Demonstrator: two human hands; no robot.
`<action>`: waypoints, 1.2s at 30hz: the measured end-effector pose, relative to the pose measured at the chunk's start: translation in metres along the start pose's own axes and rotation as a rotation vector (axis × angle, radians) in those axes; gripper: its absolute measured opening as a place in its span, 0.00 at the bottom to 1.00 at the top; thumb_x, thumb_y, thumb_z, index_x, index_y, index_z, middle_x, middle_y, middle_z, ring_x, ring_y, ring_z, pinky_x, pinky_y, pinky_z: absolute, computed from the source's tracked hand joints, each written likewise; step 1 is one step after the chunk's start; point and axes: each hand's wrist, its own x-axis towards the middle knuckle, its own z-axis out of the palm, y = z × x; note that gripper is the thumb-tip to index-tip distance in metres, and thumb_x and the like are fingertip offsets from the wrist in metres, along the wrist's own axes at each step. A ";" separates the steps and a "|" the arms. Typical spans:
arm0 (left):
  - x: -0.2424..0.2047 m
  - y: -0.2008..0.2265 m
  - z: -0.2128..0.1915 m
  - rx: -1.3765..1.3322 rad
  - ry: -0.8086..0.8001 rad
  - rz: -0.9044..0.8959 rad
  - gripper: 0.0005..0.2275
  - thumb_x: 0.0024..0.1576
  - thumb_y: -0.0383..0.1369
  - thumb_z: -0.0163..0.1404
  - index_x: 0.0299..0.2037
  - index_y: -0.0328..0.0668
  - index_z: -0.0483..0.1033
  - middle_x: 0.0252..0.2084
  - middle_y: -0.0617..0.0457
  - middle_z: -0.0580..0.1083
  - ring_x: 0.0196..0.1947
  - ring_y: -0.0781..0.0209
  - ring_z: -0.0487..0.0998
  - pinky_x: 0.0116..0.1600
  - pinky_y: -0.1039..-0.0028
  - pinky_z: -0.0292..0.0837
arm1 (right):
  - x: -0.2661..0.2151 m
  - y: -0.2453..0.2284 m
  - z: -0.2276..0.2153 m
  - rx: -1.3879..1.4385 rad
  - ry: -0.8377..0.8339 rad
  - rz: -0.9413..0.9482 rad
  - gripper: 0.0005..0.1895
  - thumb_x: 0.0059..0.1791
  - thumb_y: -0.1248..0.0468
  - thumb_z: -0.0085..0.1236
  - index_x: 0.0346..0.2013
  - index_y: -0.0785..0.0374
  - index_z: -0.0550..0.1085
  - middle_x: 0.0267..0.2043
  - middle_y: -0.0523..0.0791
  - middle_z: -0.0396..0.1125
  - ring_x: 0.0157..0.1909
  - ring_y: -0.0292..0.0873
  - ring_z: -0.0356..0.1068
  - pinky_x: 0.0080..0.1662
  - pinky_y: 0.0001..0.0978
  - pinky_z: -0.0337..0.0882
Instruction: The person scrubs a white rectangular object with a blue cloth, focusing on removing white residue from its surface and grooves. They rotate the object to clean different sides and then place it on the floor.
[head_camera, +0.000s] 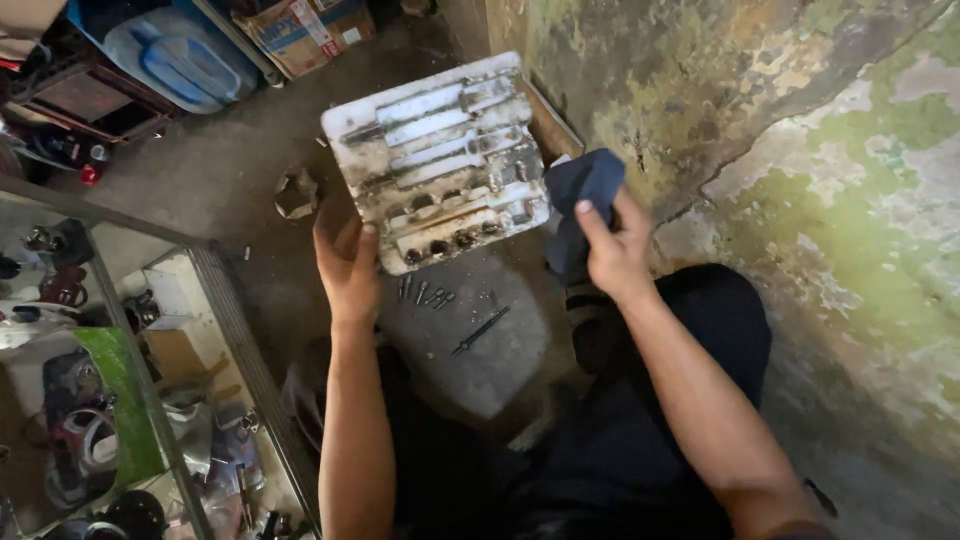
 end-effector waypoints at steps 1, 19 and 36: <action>-0.001 -0.001 0.003 -0.006 -0.016 0.011 0.32 0.65 0.27 0.52 0.75 0.33 0.45 0.66 0.30 0.69 0.64 0.51 0.73 0.66 0.66 0.70 | -0.003 -0.008 0.001 -0.281 -0.026 -0.005 0.14 0.57 0.62 0.57 0.52 0.69 0.76 0.49 0.48 0.73 0.53 0.39 0.71 0.58 0.32 0.70; -0.040 0.037 0.072 0.040 -0.116 0.053 0.47 0.61 0.16 0.53 0.79 0.50 0.25 0.68 0.24 0.67 0.62 0.46 0.74 0.64 0.67 0.72 | -0.005 0.045 0.033 -0.576 -0.153 0.037 0.29 0.54 0.63 0.54 0.68 0.65 0.57 0.62 0.65 0.64 0.63 0.68 0.65 0.61 0.52 0.65; -0.032 0.048 0.050 -0.022 -0.049 0.050 0.43 0.61 0.16 0.50 0.79 0.51 0.31 0.74 0.26 0.59 0.69 0.45 0.69 0.67 0.62 0.70 | -0.010 0.037 0.040 -0.674 -0.207 -0.094 0.26 0.55 0.63 0.54 0.66 0.65 0.59 0.52 0.64 0.69 0.52 0.70 0.70 0.51 0.57 0.70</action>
